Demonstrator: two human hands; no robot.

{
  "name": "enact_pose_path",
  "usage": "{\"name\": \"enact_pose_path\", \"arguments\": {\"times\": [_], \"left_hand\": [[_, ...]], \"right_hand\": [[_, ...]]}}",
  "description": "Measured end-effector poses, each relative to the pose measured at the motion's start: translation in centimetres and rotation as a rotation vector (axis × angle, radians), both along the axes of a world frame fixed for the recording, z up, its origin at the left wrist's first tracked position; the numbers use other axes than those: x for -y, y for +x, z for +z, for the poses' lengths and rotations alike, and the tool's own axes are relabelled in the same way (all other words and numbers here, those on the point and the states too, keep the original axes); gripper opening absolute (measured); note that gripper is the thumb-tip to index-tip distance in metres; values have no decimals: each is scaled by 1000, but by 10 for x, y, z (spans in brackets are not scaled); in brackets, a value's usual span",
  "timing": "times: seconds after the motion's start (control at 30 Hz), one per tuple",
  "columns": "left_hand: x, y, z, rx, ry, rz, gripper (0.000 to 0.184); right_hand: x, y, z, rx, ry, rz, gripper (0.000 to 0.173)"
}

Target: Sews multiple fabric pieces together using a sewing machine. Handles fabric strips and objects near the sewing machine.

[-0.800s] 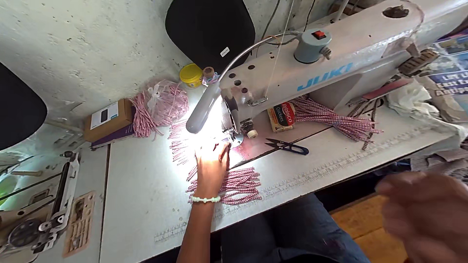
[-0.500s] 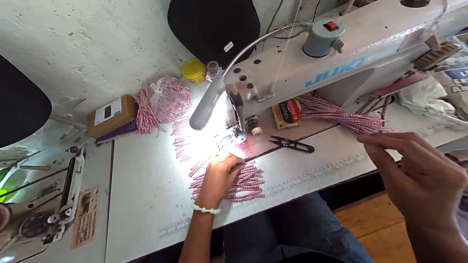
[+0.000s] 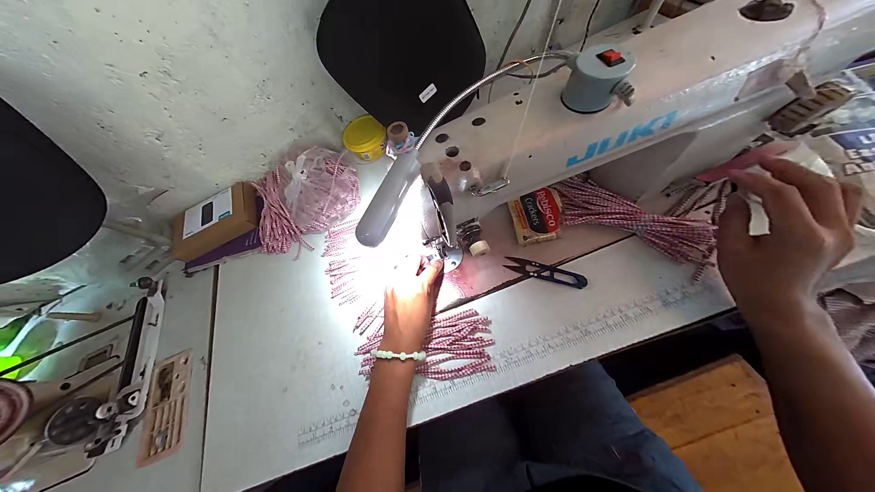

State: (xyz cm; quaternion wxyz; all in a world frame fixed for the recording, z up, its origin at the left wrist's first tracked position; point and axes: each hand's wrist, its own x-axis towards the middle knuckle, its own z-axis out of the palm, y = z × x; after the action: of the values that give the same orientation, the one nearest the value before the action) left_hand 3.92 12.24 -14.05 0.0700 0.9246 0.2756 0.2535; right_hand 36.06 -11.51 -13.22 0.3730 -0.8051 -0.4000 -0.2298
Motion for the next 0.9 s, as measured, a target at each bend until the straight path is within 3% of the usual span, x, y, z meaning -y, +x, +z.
{"name": "enact_pose_path", "arguments": {"times": [0.27,0.5,0.9], "left_hand": [[4,0,-3,-48,107,-2,23],[1,7,8,-151,12,38,24],[7,8,2,-84,94,42,19]], "right_hand": [[-5,34,-22,-45,-149,-30,46],[-8,30,-18,-32,-164,-58,42],[-6,25,-17,-177,-303,-105,40]]}}
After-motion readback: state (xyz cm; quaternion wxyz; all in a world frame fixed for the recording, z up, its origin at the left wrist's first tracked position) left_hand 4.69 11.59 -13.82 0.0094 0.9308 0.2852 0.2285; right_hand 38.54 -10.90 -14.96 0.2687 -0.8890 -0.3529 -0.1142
